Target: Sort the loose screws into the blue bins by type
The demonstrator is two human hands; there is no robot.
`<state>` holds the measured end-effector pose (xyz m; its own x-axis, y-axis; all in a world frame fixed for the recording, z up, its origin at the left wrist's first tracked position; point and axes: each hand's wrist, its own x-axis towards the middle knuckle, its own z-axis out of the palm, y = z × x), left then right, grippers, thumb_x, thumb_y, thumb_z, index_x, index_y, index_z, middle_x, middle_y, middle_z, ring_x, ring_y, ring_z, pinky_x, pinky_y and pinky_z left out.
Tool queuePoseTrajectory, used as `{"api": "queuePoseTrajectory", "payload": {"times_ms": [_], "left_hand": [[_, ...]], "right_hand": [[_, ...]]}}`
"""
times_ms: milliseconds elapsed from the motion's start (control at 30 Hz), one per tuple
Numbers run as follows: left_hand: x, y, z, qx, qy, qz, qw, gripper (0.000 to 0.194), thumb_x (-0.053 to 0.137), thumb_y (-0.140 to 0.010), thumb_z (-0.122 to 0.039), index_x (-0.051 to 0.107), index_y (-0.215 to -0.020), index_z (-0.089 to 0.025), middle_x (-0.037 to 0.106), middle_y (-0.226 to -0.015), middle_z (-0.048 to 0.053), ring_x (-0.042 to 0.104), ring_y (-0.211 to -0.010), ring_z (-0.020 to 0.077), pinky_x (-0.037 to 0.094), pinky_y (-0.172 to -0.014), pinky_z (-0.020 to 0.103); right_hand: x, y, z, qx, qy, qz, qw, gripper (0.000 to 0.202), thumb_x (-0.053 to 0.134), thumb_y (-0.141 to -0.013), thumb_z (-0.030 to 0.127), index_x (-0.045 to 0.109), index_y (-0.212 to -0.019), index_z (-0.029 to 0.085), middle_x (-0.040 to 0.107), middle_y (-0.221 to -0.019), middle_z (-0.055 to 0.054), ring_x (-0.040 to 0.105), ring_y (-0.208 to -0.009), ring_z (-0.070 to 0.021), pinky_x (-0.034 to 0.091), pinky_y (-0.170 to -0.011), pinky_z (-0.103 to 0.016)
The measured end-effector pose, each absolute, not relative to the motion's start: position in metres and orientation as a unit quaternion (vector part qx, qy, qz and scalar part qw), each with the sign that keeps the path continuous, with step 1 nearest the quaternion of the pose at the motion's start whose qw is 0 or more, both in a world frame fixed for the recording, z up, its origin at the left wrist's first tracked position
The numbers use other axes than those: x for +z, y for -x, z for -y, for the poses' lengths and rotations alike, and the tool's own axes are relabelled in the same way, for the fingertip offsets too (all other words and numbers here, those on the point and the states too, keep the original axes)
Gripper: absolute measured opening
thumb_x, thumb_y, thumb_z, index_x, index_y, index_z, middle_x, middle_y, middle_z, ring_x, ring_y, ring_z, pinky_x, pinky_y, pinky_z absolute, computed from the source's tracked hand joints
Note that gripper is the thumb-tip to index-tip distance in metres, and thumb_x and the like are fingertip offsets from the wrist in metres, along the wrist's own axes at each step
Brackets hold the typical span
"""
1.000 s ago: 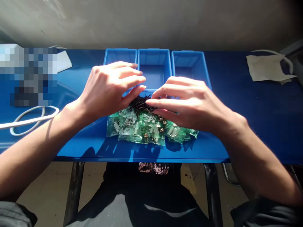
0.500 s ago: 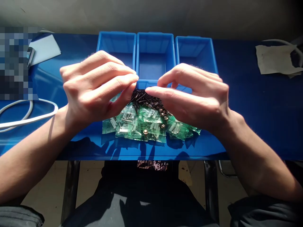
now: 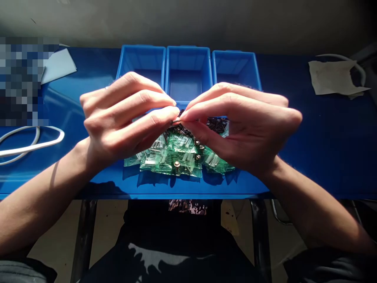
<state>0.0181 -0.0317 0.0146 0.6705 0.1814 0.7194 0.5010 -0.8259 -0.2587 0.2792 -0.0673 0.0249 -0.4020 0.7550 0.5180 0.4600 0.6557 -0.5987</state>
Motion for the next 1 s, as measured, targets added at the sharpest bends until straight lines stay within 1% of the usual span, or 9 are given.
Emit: {"api": "queuePoseTrajectory", "payload": {"times_ms": [133, 267, 433, 500, 567, 633, 767, 867, 1000], "left_hand": [[0.015, -0.018, 0.031, -0.36, 0.886, 0.201, 0.21, 0.019, 0.074, -0.108, -0.018, 0.074, -0.127, -0.023, 0.086, -0.111, 0.001, 0.085, -0.103, 0.0266, 0.07, -0.078, 0.039], [0.013, -0.014, 0.028, -0.359, 0.887, 0.2, 0.21, 0.034, 0.077, -0.109, -0.027, 0.07, -0.142, -0.021, 0.085, -0.113, 0.004, 0.085, -0.106, 0.0286, 0.072, -0.085, 0.042], [0.006, -0.01, 0.022, -0.371, 0.872, 0.226, 0.224, 0.026, 0.077, -0.105, -0.02, 0.075, -0.131, -0.02, 0.085, -0.114, 0.005, 0.084, -0.108, 0.0285, 0.071, -0.086, 0.04], [0.004, -0.01, 0.021, -0.369, 0.872, 0.234, 0.219, 0.022, 0.077, -0.106, -0.021, 0.076, -0.128, -0.018, 0.085, -0.118, 0.007, 0.083, -0.112, 0.0294, 0.072, -0.088, 0.041], [0.003, -0.01, 0.02, -0.362, 0.876, 0.241, 0.209, 0.02, 0.078, -0.106, -0.022, 0.077, -0.126, -0.017, 0.084, -0.122, 0.009, 0.083, -0.115, 0.0309, 0.072, -0.09, 0.044], [0.003, -0.01, 0.021, -0.343, 0.885, 0.248, 0.193, 0.022, 0.079, -0.106, -0.022, 0.077, -0.127, -0.016, 0.083, -0.128, 0.011, 0.082, -0.12, 0.0332, 0.073, -0.093, 0.047], [0.001, -0.008, 0.02, -0.29, 0.903, 0.266, 0.173, 0.026, 0.077, -0.11, -0.029, 0.077, -0.134, -0.02, 0.079, -0.146, 0.011, 0.079, -0.135, 0.0359, 0.076, -0.099, 0.049], [-0.003, -0.005, 0.018, -0.268, 0.909, 0.273, 0.166, 0.026, 0.073, -0.114, -0.034, 0.077, -0.138, -0.025, 0.078, -0.149, 0.007, 0.078, -0.139, 0.0317, 0.077, -0.105, 0.047], [-0.005, -0.003, 0.014, -0.284, 0.912, 0.254, 0.15, 0.02, 0.07, -0.115, -0.026, 0.079, -0.133, -0.024, 0.084, -0.137, 0.006, 0.082, -0.133, 0.0296, 0.078, -0.103, 0.045]], "right_hand": [[0.026, -0.282, 0.063, 0.173, 0.386, 0.806, 0.414, 0.026, 0.066, -0.115, 0.047, 0.088, -0.111, 0.033, 0.085, -0.111, -0.003, 0.083, -0.106, -0.0251, 0.072, -0.091, -0.043], [0.031, -0.285, 0.057, 0.097, 0.435, 0.815, 0.37, 0.03, 0.06, -0.117, 0.046, 0.086, -0.108, 0.033, 0.085, -0.111, -0.001, 0.082, -0.104, -0.0217, 0.072, -0.091, -0.04], [0.026, -0.302, 0.034, -0.053, 0.479, 0.785, 0.39, 0.025, 0.06, -0.114, 0.023, 0.084, -0.114, 0.017, 0.086, -0.11, -0.015, 0.082, -0.098, -0.0279, 0.066, -0.08, -0.041], [0.021, -0.312, 0.021, -0.136, 0.518, 0.742, 0.403, 0.015, 0.072, -0.1, 0.017, 0.086, -0.105, 0.016, 0.085, -0.101, -0.014, 0.079, -0.079, -0.0302, 0.067, -0.075, -0.05], [0.018, -0.32, 0.013, -0.148, 0.518, 0.747, 0.391, 0.015, 0.075, -0.099, 0.019, 0.087, -0.109, 0.02, 0.085, -0.111, -0.016, 0.082, -0.098, -0.0376, 0.068, -0.079, -0.055], [0.018, -0.323, 0.013, -0.139, 0.447, 0.798, 0.38, 0.02, 0.068, -0.108, 0.022, 0.086, -0.117, 0.023, 0.084, -0.118, -0.016, 0.081, -0.109, -0.0354, 0.068, -0.083, -0.052], [0.02, -0.312, 0.027, -0.102, 0.223, 0.922, 0.298, 0.021, 0.067, -0.112, 0.019, 0.083, -0.125, 0.021, 0.084, -0.114, -0.009, 0.078, -0.093, -0.0227, 0.066, -0.076, -0.04], [0.015, -0.303, 0.032, -0.097, 0.178, 0.953, 0.226, 0.024, 0.066, -0.114, 0.019, 0.081, -0.132, 0.016, 0.084, -0.116, -0.01, 0.074, -0.088, -0.0206, 0.064, -0.07, -0.037], [0.009, -0.299, 0.029, -0.083, 0.195, 0.955, 0.206, 0.025, 0.058, -0.118, 0.018, 0.082, -0.114, 0.021, 0.084, -0.112, -0.006, 0.074, -0.089, -0.0162, 0.064, -0.076, -0.031]]}}
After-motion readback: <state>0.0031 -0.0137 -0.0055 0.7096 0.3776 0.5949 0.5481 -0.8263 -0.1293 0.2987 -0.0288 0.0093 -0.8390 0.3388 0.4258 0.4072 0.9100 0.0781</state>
